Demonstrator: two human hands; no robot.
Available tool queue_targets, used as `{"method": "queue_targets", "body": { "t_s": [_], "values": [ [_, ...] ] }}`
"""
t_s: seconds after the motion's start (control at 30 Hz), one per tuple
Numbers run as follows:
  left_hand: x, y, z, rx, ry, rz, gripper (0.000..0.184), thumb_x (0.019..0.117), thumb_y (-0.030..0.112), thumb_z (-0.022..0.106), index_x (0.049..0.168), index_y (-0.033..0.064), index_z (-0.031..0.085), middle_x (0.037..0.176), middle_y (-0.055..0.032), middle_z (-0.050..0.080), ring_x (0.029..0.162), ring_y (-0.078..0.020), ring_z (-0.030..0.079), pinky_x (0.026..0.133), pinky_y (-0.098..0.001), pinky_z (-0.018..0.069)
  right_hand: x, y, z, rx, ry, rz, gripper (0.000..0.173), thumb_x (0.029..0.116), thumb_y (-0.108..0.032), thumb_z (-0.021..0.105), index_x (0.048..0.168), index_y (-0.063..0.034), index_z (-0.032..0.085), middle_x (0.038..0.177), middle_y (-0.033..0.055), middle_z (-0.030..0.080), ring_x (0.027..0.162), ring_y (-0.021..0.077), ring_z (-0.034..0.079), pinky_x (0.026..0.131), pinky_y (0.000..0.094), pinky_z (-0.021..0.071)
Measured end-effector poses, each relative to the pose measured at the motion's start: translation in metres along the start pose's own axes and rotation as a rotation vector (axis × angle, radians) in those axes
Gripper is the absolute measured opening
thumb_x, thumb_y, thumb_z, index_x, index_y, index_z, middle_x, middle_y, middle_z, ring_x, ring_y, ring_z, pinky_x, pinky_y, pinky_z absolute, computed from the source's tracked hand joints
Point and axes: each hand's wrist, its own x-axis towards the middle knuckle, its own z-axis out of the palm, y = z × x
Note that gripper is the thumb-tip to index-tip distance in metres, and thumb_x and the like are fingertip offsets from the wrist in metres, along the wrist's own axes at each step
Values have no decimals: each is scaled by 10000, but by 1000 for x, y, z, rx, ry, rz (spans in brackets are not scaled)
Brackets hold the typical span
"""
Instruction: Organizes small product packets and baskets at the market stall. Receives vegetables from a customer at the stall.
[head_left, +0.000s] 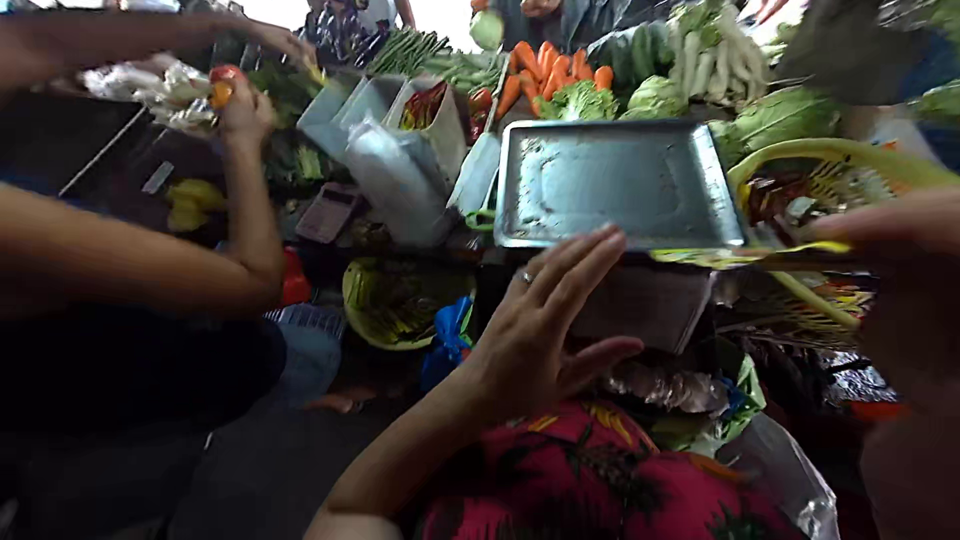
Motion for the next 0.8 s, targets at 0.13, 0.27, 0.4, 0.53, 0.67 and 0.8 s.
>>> {"method": "queue_targets", "body": {
  "t_s": [0.13, 0.27, 0.4, 0.53, 0.67, 0.8],
  "values": [
    [-26, -19, -61, -63, 9, -120, 325, 933, 99, 705, 1249, 38, 664, 1130, -13, 725, 1045, -40, 675, 921, -248, 574, 74, -73, 72, 414, 20, -269, 210, 1015, -148, 613, 1170, -38, 703, 980, 110, 699, 820, 165, 656, 632, 282, 487],
    [-75, -58, -126, -23, 85, -209, 166, 951, 74, 694, 1108, 20, 699, 1014, 3, 727, 942, -5, 684, 874, -204, 584, 119, -109, 124, 579, -481, -166, 443, 907, -293, 741, 1296, -114, 627, 836, 26, 701, 699, 177, 681, 577, 394, 541],
    [-130, -111, -153, 161, -46, -590, 344, 833, 83, 811, 1162, 73, 708, 1131, -72, 722, 1031, -184, 701, 921, -402, 584, 138, -146, 189, 550, -731, -180, 184, 986, -102, 635, 1034, -175, 797, 852, 44, 747, 815, 243, 717, 722, 515, 565],
    [-183, -190, -122, 332, -383, -902, 394, 835, 208, 852, 1174, 46, 737, 1191, -216, 694, 1192, -436, 609, 1013, -655, 462, 141, -186, 245, 445, -885, -181, 280, 994, -19, 566, 1080, -161, 791, 945, 112, 760, 908, 356, 723, 772, 597, 549],
    [-208, -236, -92, 250, -549, -753, 220, 882, 173, 789, 1055, 39, 778, 1265, -177, 678, 1264, -412, 563, 1083, -656, 372, 133, -198, 299, 534, -1123, -71, 170, 970, -33, 645, 1038, -95, 787, 965, 130, 747, 963, 332, 711, 883, 572, 550],
    [-198, -273, -81, 255, -701, -635, 195, 977, 138, 657, 1125, 61, 756, 1240, -149, 700, 1280, -363, 581, 1155, -620, 328, 117, -197, 337, 532, -1205, 28, 163, 947, -34, 675, 1006, -115, 804, 980, 108, 754, 977, 295, 708, 906, 544, 546]
  ]
}}
